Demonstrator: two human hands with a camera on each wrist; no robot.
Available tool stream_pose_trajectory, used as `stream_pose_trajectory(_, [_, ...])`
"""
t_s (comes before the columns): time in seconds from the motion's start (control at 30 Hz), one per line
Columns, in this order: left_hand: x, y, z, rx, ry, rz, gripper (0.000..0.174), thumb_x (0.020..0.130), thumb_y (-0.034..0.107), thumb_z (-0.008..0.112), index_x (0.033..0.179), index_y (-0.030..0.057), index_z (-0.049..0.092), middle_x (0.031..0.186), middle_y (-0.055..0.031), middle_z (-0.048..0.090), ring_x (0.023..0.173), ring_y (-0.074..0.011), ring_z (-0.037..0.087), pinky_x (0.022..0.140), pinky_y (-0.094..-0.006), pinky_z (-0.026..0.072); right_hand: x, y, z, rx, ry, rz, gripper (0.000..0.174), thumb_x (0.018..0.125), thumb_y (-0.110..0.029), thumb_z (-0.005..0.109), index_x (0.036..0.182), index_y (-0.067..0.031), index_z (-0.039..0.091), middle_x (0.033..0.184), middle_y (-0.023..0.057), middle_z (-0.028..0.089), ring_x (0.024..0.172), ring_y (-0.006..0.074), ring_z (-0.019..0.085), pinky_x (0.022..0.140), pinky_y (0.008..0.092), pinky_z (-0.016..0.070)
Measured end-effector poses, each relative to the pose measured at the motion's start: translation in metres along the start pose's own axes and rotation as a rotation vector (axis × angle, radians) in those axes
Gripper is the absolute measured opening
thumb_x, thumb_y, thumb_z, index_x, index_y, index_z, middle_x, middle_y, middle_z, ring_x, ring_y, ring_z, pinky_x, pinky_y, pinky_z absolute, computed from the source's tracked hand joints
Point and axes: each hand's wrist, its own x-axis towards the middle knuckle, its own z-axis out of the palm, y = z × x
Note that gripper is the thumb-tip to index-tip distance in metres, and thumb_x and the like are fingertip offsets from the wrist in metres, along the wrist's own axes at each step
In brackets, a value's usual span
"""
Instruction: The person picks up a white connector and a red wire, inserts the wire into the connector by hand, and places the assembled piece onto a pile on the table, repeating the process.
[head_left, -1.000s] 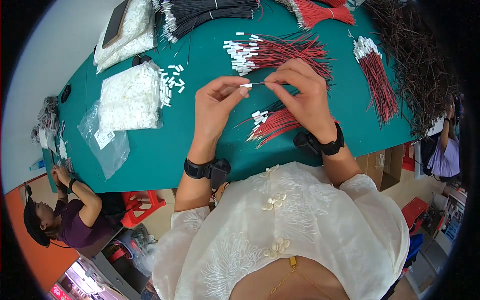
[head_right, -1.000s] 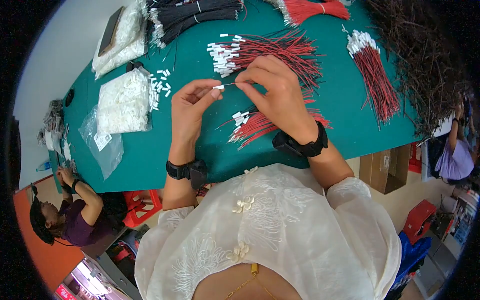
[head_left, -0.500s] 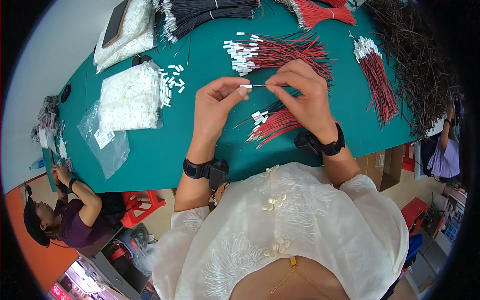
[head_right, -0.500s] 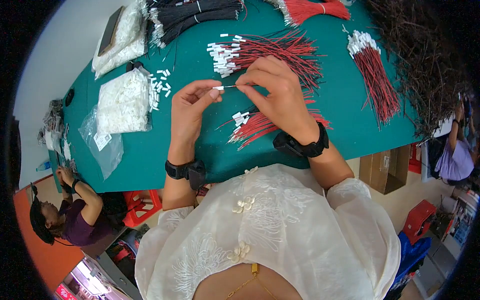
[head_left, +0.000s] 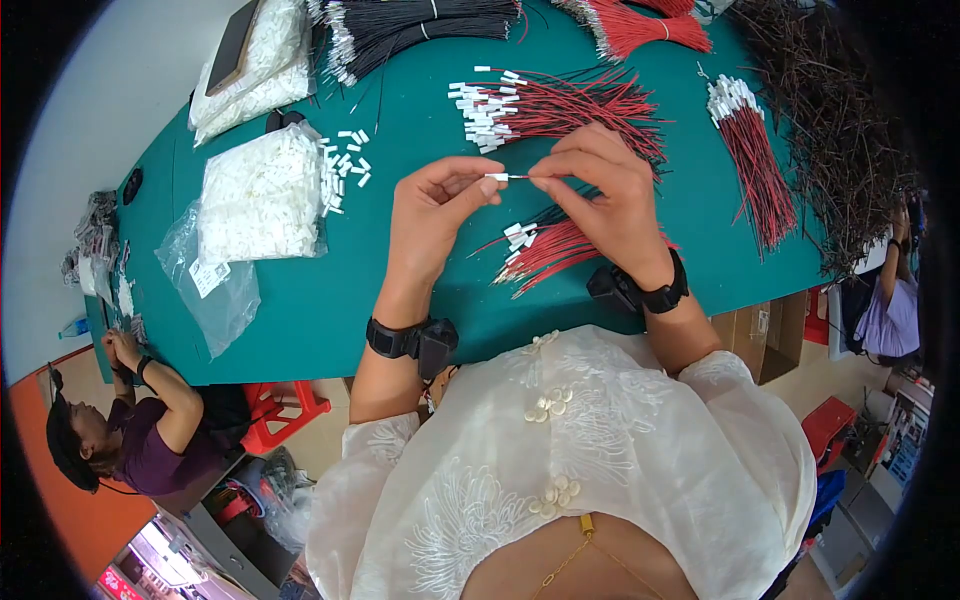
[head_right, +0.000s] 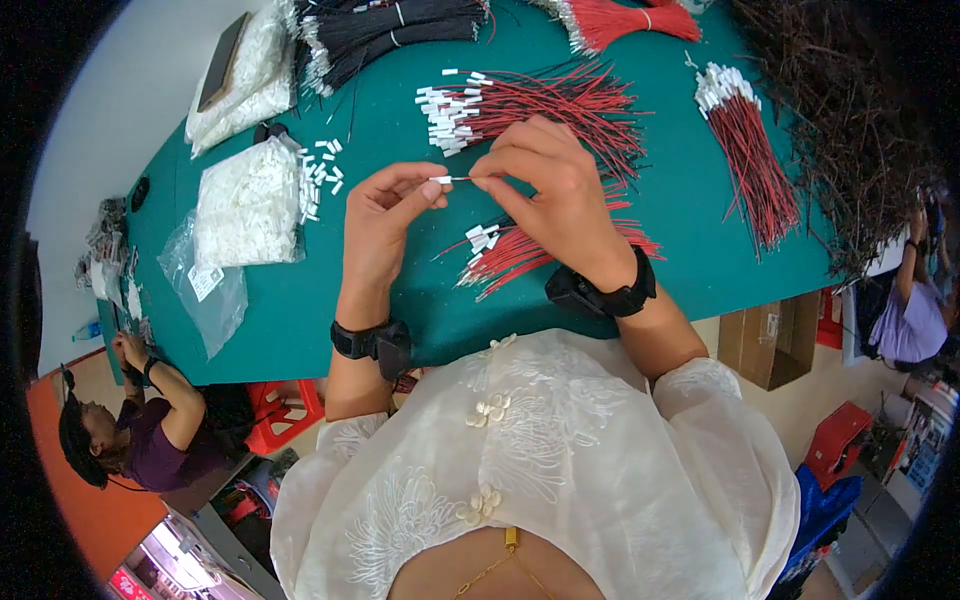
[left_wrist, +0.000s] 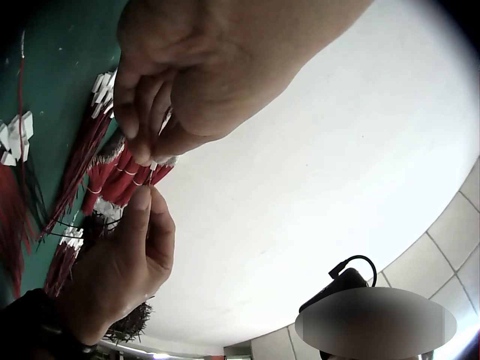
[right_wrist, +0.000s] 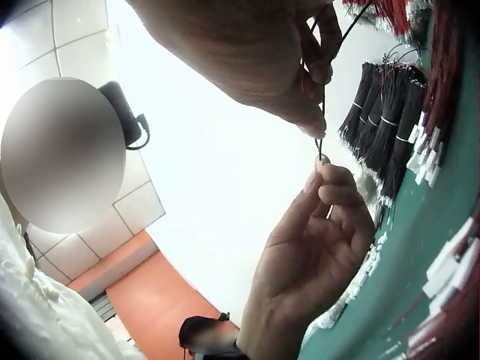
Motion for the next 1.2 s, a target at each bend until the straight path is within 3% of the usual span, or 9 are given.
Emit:
stream_pose_trajectory(0.5, [-0.002, -0.001, 0.003, 0.008, -0.042, 0.023, 0.018, 0.093, 0.002, 0.073, 0.110, -0.0036, 0.073, 0.096, -0.0096, 0.076, 0.085, -0.0129, 0.071, 0.077, -0.0247, 0.0561, -0.003, 0.001, 0.007, 0.121, 0.021, 0.066, 0.017, 0.073, 0.003, 0.081, 0.088, -0.0022, 0.075, 0.083, 0.0085, 0.068, 0.080, 0.0238, 0.065, 0.070, 0.0324, 0.0497])
stream_pose_trajectory(0.67, [-0.001, -0.002, 0.005, 0.001, -0.044, 0.015, 0.017, 0.093, 0.002, 0.073, 0.109, -0.0037, 0.073, 0.095, -0.0096, 0.076, 0.085, -0.0127, 0.071, 0.077, -0.0247, 0.0562, -0.004, -0.003, 0.008, 0.007, 0.015, 0.031, 0.016, 0.073, 0.003, 0.080, 0.087, -0.0018, 0.075, 0.084, 0.0082, 0.068, 0.080, 0.0231, 0.065, 0.069, 0.0324, 0.0496])
stream_pose_trajectory(1.07, [-0.002, 0.000, 0.002, 0.012, -0.068, 0.038, 0.019, 0.094, 0.002, 0.072, 0.111, -0.0031, 0.073, 0.095, -0.0090, 0.076, 0.085, -0.0120, 0.071, 0.078, -0.0244, 0.0555, -0.002, 0.002, 0.007, 0.209, -0.043, 0.079, 0.015, 0.077, 0.000, 0.080, 0.091, -0.0023, 0.075, 0.084, 0.0079, 0.069, 0.079, 0.0223, 0.065, 0.071, 0.0318, 0.0505])
stream_pose_trajectory(1.17, [-0.002, 0.003, 0.000, 0.030, -0.040, 0.082, 0.019, 0.094, 0.001, 0.071, 0.113, -0.0031, 0.072, 0.096, -0.0091, 0.076, 0.086, -0.0124, 0.071, 0.080, -0.0247, 0.0554, 0.004, -0.005, -0.002, 0.286, -0.162, 0.322, 0.017, 0.081, -0.004, 0.079, 0.098, -0.0014, 0.074, 0.087, 0.0078, 0.070, 0.081, 0.0224, 0.066, 0.074, 0.0313, 0.0521])
stream_pose_trajectory(1.2, [-0.001, 0.003, -0.004, 0.051, 0.016, 0.099, 0.020, 0.094, 0.002, 0.071, 0.113, -0.0034, 0.071, 0.098, -0.0095, 0.076, 0.088, -0.0130, 0.070, 0.080, -0.0248, 0.0552, 0.005, -0.004, -0.006, 0.286, -0.162, 0.320, 0.017, 0.081, -0.004, 0.079, 0.098, -0.0014, 0.074, 0.087, 0.0078, 0.070, 0.081, 0.0224, 0.066, 0.074, 0.0313, 0.0521])
